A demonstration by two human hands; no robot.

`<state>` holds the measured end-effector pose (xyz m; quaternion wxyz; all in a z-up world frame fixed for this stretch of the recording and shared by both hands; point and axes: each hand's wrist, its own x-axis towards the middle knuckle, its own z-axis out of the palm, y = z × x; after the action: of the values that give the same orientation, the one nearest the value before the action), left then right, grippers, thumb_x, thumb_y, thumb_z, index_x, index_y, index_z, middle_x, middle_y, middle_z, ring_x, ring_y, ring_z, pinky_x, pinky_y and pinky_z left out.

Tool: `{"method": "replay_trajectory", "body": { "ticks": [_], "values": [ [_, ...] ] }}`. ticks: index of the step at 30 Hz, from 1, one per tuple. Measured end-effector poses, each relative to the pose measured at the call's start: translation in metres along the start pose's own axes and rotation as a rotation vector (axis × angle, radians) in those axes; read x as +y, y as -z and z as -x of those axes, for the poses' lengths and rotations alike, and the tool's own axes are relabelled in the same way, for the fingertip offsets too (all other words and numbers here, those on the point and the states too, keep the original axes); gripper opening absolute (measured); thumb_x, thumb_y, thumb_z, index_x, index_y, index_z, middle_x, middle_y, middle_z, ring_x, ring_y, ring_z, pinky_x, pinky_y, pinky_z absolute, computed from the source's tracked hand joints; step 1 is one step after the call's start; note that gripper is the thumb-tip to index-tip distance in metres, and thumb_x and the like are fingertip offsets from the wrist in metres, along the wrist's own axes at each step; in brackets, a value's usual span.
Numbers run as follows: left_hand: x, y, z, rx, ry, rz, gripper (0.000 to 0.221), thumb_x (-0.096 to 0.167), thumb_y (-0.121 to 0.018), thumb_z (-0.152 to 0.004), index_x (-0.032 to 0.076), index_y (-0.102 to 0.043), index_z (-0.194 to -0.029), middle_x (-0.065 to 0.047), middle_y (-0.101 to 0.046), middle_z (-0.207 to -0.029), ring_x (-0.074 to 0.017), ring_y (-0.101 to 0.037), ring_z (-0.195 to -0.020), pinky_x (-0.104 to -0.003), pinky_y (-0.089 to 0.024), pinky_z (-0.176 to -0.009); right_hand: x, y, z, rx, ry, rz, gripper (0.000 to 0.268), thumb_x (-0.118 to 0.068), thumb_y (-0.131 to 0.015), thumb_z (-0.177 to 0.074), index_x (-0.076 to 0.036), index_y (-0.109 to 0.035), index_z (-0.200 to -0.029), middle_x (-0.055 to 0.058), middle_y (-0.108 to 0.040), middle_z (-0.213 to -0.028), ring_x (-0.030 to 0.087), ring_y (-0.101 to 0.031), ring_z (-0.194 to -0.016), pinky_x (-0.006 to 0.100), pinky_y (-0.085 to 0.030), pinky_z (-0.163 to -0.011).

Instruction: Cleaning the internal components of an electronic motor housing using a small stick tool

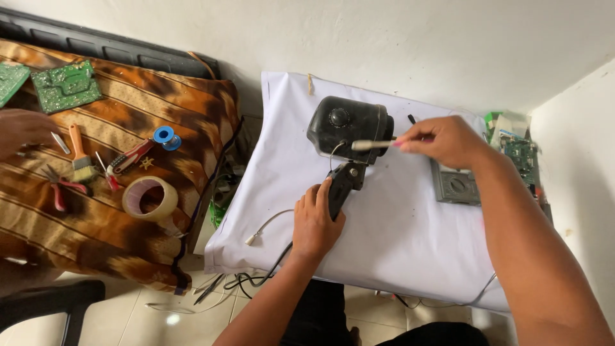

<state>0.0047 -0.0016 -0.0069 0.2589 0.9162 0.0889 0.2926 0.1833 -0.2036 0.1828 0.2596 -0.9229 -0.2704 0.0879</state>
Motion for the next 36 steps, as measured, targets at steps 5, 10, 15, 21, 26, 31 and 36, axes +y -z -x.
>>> {"method": "replay_trajectory", "body": {
  "ticks": [5, 10, 15, 21, 26, 31, 36],
  "values": [
    [0.002, 0.003, 0.001, -0.008, -0.007, 0.005, 0.08, 0.019, -0.076, -0.071, 0.012, -0.048, -0.145, -0.011, -0.058, -0.115, -0.0281, -0.064, -0.092, -0.036, -0.046, -0.077, 0.046, -0.006, -0.033, 0.176, 0.094, 0.137, 0.018, -0.03, -0.082, -0.094, -0.02, -0.08, -0.108, 0.008, -0.076, -0.095, 0.027, -0.071, -0.089, 0.039, -0.057, -0.08],
    [0.001, 0.005, -0.003, 0.009, 0.004, 0.032, 0.081, 0.018, -0.078, -0.068, 0.012, -0.049, -0.144, -0.012, -0.059, -0.116, -0.0294, -0.065, -0.092, -0.037, -0.047, -0.077, -0.008, -0.002, -0.014, 0.009, 0.009, -0.027, 0.022, -0.023, -0.086, -0.08, -0.017, -0.082, -0.101, 0.01, -0.079, -0.091, 0.024, -0.071, -0.081, 0.04, -0.057, -0.078],
    [0.003, 0.013, -0.004, -0.038, -0.004, 0.138, 0.072, 0.013, -0.067, -0.075, 0.007, -0.047, -0.144, -0.014, -0.058, -0.121, -0.0328, -0.059, -0.1, -0.044, -0.047, -0.084, 0.004, 0.004, -0.031, 0.237, -0.008, -0.032, 0.014, -0.024, -0.076, -0.1, -0.016, -0.08, -0.11, -0.003, -0.077, -0.111, 0.006, -0.064, -0.092, 0.021, -0.052, -0.084],
    [-0.001, 0.0, -0.002, -0.002, -0.008, 0.026, 0.079, 0.02, -0.076, -0.073, 0.012, -0.047, -0.146, -0.012, -0.059, -0.118, -0.0284, -0.065, -0.095, -0.036, -0.047, -0.079, 0.039, -0.011, -0.028, 0.247, 0.008, 0.036, 0.016, -0.024, -0.079, -0.096, -0.018, -0.079, -0.11, 0.009, -0.076, -0.095, 0.022, -0.071, -0.08, 0.034, -0.057, -0.069],
    [0.002, 0.006, -0.004, -0.018, -0.009, 0.017, 0.079, 0.019, -0.075, -0.075, 0.01, -0.046, -0.147, -0.013, -0.058, -0.118, -0.0291, -0.065, -0.095, -0.037, -0.046, -0.079, 0.032, 0.002, -0.002, 0.14, -0.021, -0.055, 0.022, -0.02, -0.087, -0.082, -0.014, -0.081, -0.102, 0.011, -0.078, -0.093, 0.018, -0.07, -0.078, 0.033, -0.057, -0.072],
    [0.006, 0.008, -0.004, 0.01, -0.066, 0.025, 0.076, 0.022, -0.075, -0.076, 0.009, -0.047, -0.147, -0.014, -0.058, -0.117, -0.0305, -0.065, -0.093, -0.039, -0.047, -0.078, 0.06, -0.008, -0.001, 0.216, -0.034, -0.044, 0.017, -0.023, -0.085, -0.088, -0.016, -0.081, -0.103, 0.009, -0.077, -0.093, 0.016, -0.067, -0.073, 0.031, -0.054, -0.066],
    [0.007, 0.009, -0.003, 0.01, -0.047, -0.009, 0.069, 0.024, -0.07, -0.082, 0.008, -0.048, -0.146, -0.013, -0.058, -0.116, -0.0288, -0.064, -0.094, -0.037, -0.047, -0.077, 0.032, 0.001, 0.015, 0.058, -0.043, -0.178, 0.024, -0.018, -0.091, -0.075, -0.013, -0.082, -0.097, 0.008, -0.079, -0.087, 0.014, -0.067, -0.076, 0.032, -0.058, -0.071]
  ]
}}
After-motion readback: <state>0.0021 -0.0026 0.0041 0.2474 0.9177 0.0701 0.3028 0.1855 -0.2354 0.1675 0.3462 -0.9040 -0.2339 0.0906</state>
